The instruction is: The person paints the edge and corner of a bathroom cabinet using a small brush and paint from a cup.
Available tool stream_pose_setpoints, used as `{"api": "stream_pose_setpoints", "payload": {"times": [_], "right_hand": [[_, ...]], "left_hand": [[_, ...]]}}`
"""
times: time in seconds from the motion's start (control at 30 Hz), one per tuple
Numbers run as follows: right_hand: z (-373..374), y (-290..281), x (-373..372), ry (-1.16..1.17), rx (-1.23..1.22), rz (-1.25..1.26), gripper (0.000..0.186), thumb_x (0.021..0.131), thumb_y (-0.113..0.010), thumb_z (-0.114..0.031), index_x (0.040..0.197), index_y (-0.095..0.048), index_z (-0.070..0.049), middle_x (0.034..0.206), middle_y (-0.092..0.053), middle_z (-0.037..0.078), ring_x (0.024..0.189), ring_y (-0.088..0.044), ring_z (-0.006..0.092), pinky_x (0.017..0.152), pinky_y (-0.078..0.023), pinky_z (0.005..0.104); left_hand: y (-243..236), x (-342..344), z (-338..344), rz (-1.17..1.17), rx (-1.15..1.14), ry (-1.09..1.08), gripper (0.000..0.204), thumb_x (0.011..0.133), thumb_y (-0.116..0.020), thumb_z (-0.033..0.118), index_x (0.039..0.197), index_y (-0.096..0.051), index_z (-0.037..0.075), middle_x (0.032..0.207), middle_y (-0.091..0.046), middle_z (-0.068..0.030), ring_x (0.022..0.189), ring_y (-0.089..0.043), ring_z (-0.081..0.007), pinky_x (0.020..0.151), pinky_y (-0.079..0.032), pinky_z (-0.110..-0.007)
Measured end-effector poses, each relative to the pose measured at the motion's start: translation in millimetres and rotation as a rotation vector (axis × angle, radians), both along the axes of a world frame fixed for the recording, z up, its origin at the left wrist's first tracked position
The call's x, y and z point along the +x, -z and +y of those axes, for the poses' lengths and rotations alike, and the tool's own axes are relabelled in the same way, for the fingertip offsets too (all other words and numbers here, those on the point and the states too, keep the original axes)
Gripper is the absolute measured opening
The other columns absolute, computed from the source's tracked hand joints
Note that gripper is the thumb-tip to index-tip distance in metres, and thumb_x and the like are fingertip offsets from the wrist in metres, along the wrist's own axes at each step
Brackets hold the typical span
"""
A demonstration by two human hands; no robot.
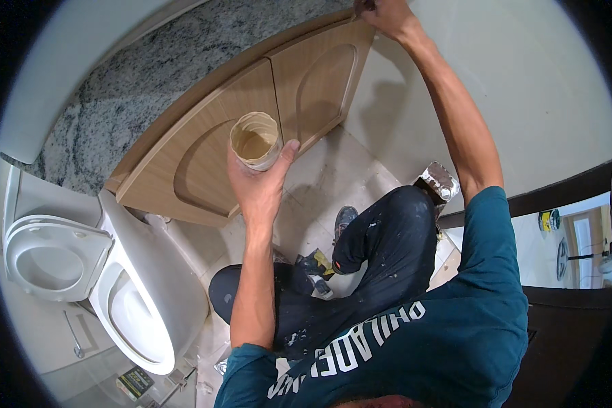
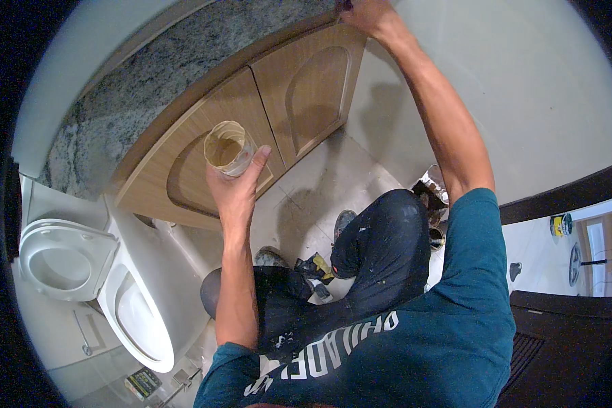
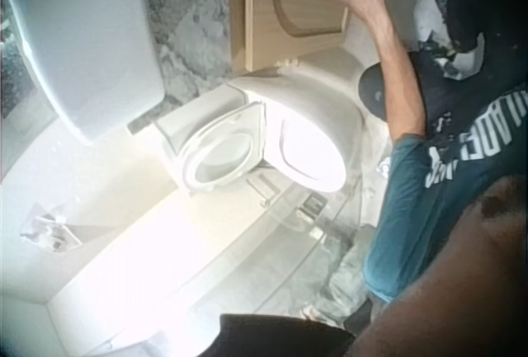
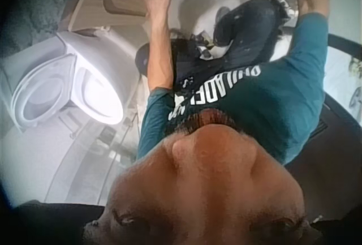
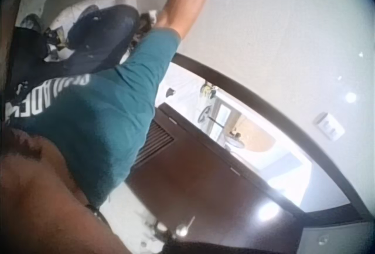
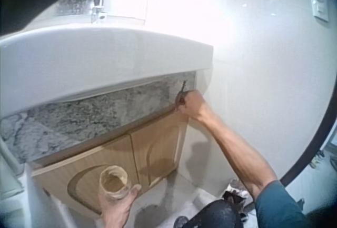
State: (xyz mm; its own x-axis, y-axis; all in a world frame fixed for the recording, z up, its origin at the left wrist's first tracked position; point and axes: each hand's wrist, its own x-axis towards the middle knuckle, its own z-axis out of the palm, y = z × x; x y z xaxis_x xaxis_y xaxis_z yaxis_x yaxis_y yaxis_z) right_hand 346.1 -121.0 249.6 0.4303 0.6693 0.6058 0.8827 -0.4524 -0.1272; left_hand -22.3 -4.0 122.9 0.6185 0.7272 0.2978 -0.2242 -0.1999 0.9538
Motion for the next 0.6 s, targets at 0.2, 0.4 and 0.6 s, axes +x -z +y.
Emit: {"api": "stream_pose_setpoints", "payload": {"times": [0.2,0.4,0.6], "right_hand": [[8.6,6.8,5.8,-0.013,0.005,-0.106,0.027,0.081,-0.065,-0.021,0.094,-0.074,0.001,0.088,-0.072,0.025,0.079,-0.071,0.0408,0.07,-0.056,0.0463],[2.1,2.8,6.2,0.106,-0.102,-0.116,0.026,0.082,-0.063,-0.02,0.092,-0.073,0.002,0.088,-0.072,0.025,0.078,-0.07,0.042,0.069,-0.056,0.0469],[10.5,2.8,-15.5,-0.053,0.047,0.031,0.023,0.084,-0.063,-0.018,0.091,-0.074,0.001,0.086,-0.072,0.025,0.076,-0.07,0.0411,0.069,-0.055,0.0473]], "left_hand": [[1.4,0.1,0.5,0.006,0.016,-0.013,0.054,0.081,-0.092,0.022,0.12,-0.063,-0.001,0.108,-0.071,-0.0083,0.097,-0.067,-0.0181,0.089,-0.053,-0.032],[-3.4,-0.4,-1.9,0.053,-0.03,0.018,0.057,0.08,-0.092,0.016,0.124,-0.06,0.001,0.113,-0.069,-0.0071,0.103,-0.065,-0.0164,0.093,-0.052,-0.032],[-2.6,-1.9,-1.3,0.015,-0.013,-0.001,0.057,0.08,-0.093,0.022,0.123,-0.063,-0.001,0.111,-0.07,-0.0093,0.101,-0.067,-0.0189,0.091,-0.053,-0.033]]}}
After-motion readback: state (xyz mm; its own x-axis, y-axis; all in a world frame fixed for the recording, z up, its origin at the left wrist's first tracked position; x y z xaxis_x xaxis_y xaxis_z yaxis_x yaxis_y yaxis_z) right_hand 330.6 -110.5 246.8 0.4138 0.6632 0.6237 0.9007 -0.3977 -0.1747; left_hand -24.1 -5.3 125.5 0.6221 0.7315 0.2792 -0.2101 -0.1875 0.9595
